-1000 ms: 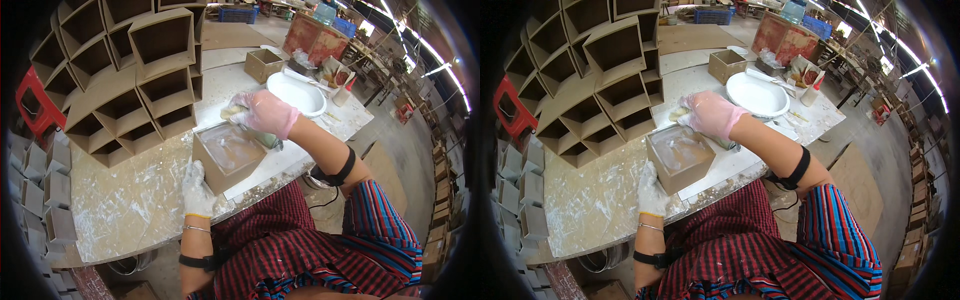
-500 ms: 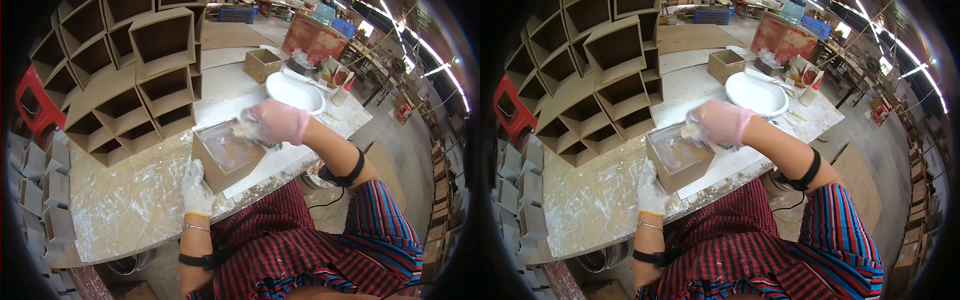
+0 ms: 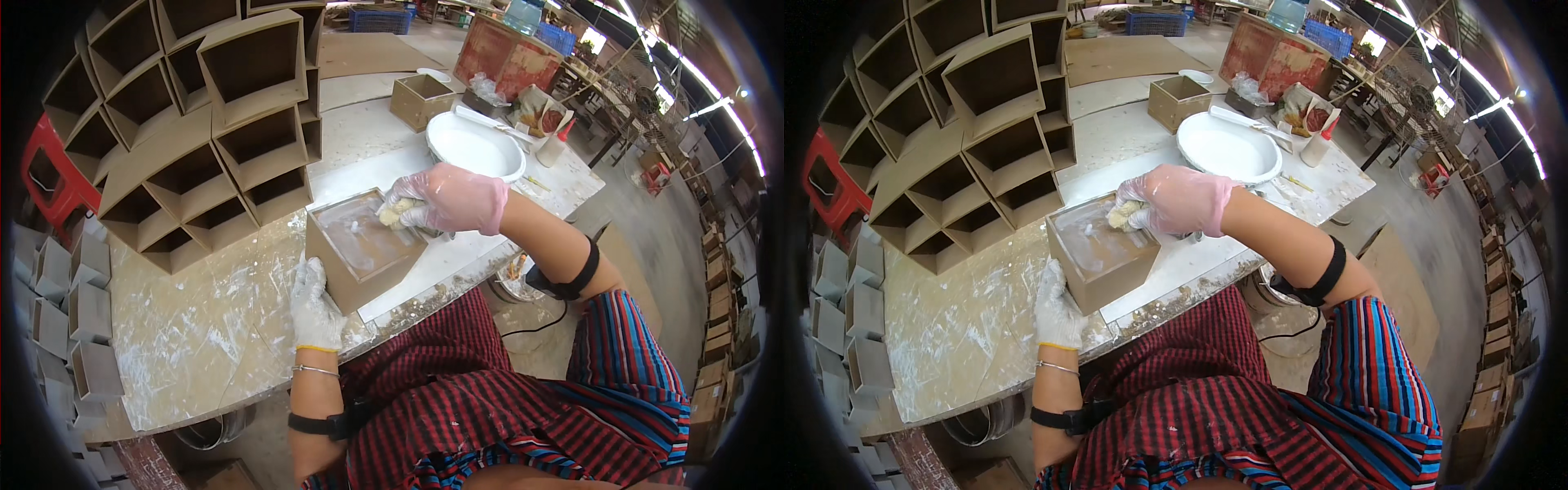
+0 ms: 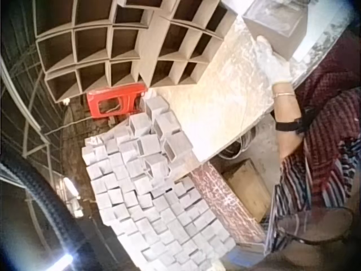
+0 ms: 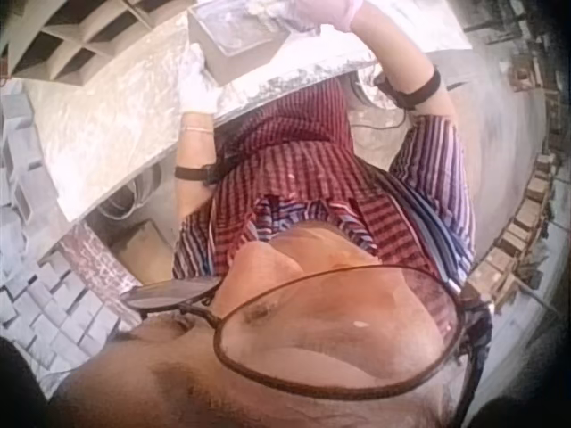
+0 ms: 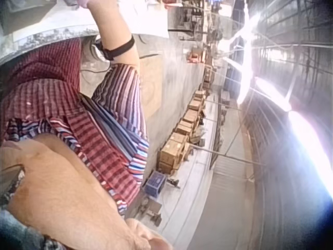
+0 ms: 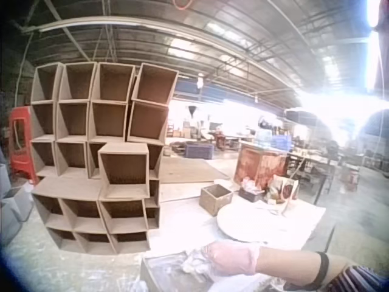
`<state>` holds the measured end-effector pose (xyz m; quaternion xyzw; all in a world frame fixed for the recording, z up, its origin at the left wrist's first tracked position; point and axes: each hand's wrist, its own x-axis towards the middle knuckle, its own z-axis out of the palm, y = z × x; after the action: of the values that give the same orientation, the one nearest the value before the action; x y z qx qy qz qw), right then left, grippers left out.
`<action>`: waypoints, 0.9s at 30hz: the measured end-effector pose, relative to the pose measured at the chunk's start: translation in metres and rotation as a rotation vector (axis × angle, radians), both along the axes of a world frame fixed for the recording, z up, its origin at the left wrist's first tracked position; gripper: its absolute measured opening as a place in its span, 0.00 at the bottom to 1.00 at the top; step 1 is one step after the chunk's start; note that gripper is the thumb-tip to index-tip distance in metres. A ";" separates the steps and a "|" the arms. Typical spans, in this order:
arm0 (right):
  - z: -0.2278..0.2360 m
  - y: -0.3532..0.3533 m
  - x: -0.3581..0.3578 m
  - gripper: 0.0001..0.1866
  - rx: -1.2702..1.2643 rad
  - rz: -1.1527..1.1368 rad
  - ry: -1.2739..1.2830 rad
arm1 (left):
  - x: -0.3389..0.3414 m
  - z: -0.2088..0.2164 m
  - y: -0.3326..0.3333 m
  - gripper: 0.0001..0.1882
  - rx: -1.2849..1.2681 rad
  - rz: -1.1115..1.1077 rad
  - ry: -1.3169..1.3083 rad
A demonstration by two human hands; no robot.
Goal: Applying a white liquid coating or glue to the exterior surfaces of small wooden boxes using a sponge and a gloved hand.
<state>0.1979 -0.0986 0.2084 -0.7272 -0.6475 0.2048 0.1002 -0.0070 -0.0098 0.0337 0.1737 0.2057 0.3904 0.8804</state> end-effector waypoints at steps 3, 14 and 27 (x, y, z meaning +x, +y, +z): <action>-0.007 -0.004 0.010 0.20 -0.042 0.120 -0.030 | 0.003 -0.003 0.000 0.19 0.023 0.009 -0.023; -0.022 0.002 -0.031 0.21 0.175 0.177 0.083 | 0.002 -0.001 0.000 0.17 -0.008 -0.002 -0.036; -0.003 0.019 -0.015 0.12 0.110 0.036 0.061 | 0.000 -0.003 0.000 0.16 0.026 -0.032 -0.074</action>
<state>0.1825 -0.0798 0.2054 -0.7022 -0.6673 0.1929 0.1560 -0.0071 -0.0099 0.0311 0.1737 0.1652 0.3849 0.8913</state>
